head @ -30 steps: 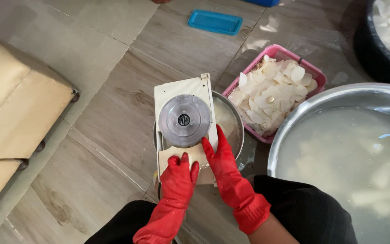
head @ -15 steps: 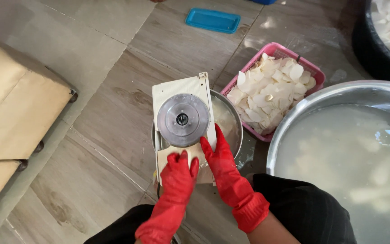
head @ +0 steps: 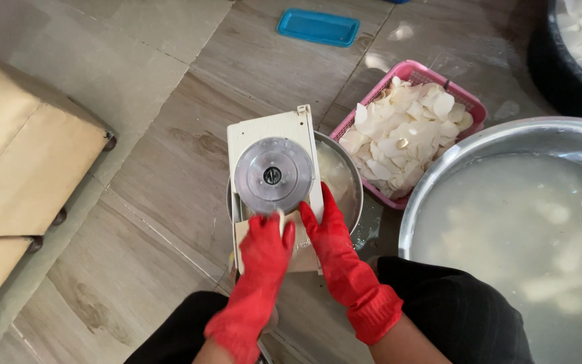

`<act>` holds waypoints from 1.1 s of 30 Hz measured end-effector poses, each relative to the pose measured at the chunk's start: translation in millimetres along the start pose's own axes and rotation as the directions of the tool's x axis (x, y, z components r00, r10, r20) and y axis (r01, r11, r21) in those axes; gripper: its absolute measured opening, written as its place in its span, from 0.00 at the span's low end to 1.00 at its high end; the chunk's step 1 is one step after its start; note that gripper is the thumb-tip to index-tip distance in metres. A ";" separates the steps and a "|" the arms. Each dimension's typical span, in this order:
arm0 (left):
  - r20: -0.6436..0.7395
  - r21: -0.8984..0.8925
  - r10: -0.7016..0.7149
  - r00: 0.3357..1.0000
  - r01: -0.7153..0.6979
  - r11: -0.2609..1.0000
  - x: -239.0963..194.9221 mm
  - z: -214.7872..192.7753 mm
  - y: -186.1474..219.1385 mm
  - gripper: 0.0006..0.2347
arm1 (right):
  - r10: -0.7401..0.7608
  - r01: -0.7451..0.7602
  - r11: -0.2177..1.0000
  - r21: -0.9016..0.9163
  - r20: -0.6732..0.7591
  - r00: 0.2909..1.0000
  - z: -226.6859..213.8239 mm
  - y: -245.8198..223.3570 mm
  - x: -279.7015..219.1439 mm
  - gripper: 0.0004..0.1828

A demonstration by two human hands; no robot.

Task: The person sits on the floor and uses a manual rotary slicer to slice white vegetable pieces. They repeatedly pick up pieces from a large metal basin of water, place them on the slicer, and push them through the blade, collecting the sliced pieces in a pink basket.

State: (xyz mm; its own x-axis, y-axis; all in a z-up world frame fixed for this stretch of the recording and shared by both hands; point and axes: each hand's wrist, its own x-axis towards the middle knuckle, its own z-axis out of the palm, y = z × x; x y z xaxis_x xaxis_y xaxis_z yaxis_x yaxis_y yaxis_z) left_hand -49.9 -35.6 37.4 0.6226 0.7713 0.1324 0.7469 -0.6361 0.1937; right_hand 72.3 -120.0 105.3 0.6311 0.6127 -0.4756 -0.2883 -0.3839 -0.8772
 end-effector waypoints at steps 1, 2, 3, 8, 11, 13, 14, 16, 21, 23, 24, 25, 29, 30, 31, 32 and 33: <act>-0.022 -0.005 -0.039 0.999 0.039 0.999 21.2 3.2 5.2 0.15 | 0.002 -0.002 1.000 0.018 -0.007 1.000 0.8 3.7 3.3 0.38; -0.044 -0.011 -0.077 0.996 0.077 0.997 42.0 5.9 10.3 0.14 | 0.003 -0.003 0.999 0.037 -0.014 1.000 1.5 7.3 5.9 0.38; -0.045 -0.012 -0.081 0.996 0.080 0.997 51.9 11.1 11.5 0.14 | 0.003 -0.003 0.999 0.034 -0.012 1.000 0.8 4.0 2.2 0.38; 0.145 -0.100 -0.118 0.982 0.133 0.986 37.4 -37.3 28.8 0.14 | 0.035 -0.036 0.999 -0.017 -0.007 0.999 -1.3 -3.8 -4.3 0.39; -0.081 -0.006 0.047 0.996 -0.047 0.999 -25.8 11.6 -14.1 0.13 | 0.053 -0.053 0.999 0.004 -0.042 0.998 5.6 10.8 11.7 0.41; 0.005 -0.013 0.006 1.000 -0.006 1.000 -3.4 -8.0 1.7 0.13 | 0.025 -0.024 1.000 0.017 -0.033 0.999 2.2 1.2 3.5 0.40; 0.086 -0.014 -0.037 0.996 0.038 0.999 7.5 -17.9 9.8 0.12 | -0.007 0.008 1.000 0.030 -0.019 1.000 0.4 -3.8 -1.1 0.38; 0.032 -0.054 -0.059 0.998 0.060 0.997 43.4 -7.8 17.9 0.12 | -0.006 0.006 1.000 0.022 -0.017 1.000 0.4 1.8 3.2 0.38; -0.095 -0.095 -0.089 0.992 0.080 0.992 48.0 -13.0 18.9 0.12 | 0.003 -0.003 1.000 0.000 -0.004 1.000 1.0 10.8 8.7 0.38; 0.038 -0.055 0.017 0.999 -0.015 0.998 8.5 -21.1 12.0 0.13 | -0.015 0.016 0.999 0.033 -0.015 1.000 0.2 7.9 10.9 0.37; 0.039 -0.052 0.022 0.999 -0.020 0.998 -1.5 -20.0 4.5 0.13 | -0.014 0.015 0.999 0.039 -0.017 1.000 1.2 7.1 10.7 0.37; 0.040 -0.052 0.053 0.998 -0.051 0.997 -13.5 -18.3 -1.5 0.12 | -0.008 0.008 1.000 0.004 -0.013 1.000 0.4 7.3 8.9 0.37; -0.046 0.044 0.007 0.999 -0.005 0.999 28.4 -0.3 5.9 0.13 | -0.013 0.013 1.000 -0.009 -0.009 1.000 -0.2 3.6 3.3 0.37; -0.048 0.041 0.006 0.999 -0.004 0.999 44.4 6.9 8.1 0.13 | -0.015 0.015 1.000 -0.012 -0.010 1.000 -0.4 4.2 3.9 0.37; -0.123 0.004 -0.036 0.992 0.036 0.999 60.8 13.1 9.6 0.12 | -0.007 0.007 1.000 -0.001 -0.008 1.000 0.1 4.2 4.2 0.36; -0.195 -0.037 -0.079 0.978 0.074 0.997 77.4 19.1 11.4 0.12 | 0.000 0.000 1.000 0.011 -0.006 1.000 0.4 4.2 4.4 0.36; -0.198 -0.036 -0.082 0.977 0.076 0.996 70.2 9.5 13.3 0.12 | -0.003 0.003 1.000 0.009 -0.003 1.000 -0.2 4.9 3.8 0.36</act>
State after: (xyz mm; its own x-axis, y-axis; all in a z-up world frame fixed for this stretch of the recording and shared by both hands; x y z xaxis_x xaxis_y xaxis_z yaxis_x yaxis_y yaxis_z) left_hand 5.9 9.9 40.0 0.5006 0.8097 0.3061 0.7832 -0.5743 0.2383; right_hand 73.4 -119.7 99.2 0.6340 0.6119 -0.4728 -0.2932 -0.3755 -0.8792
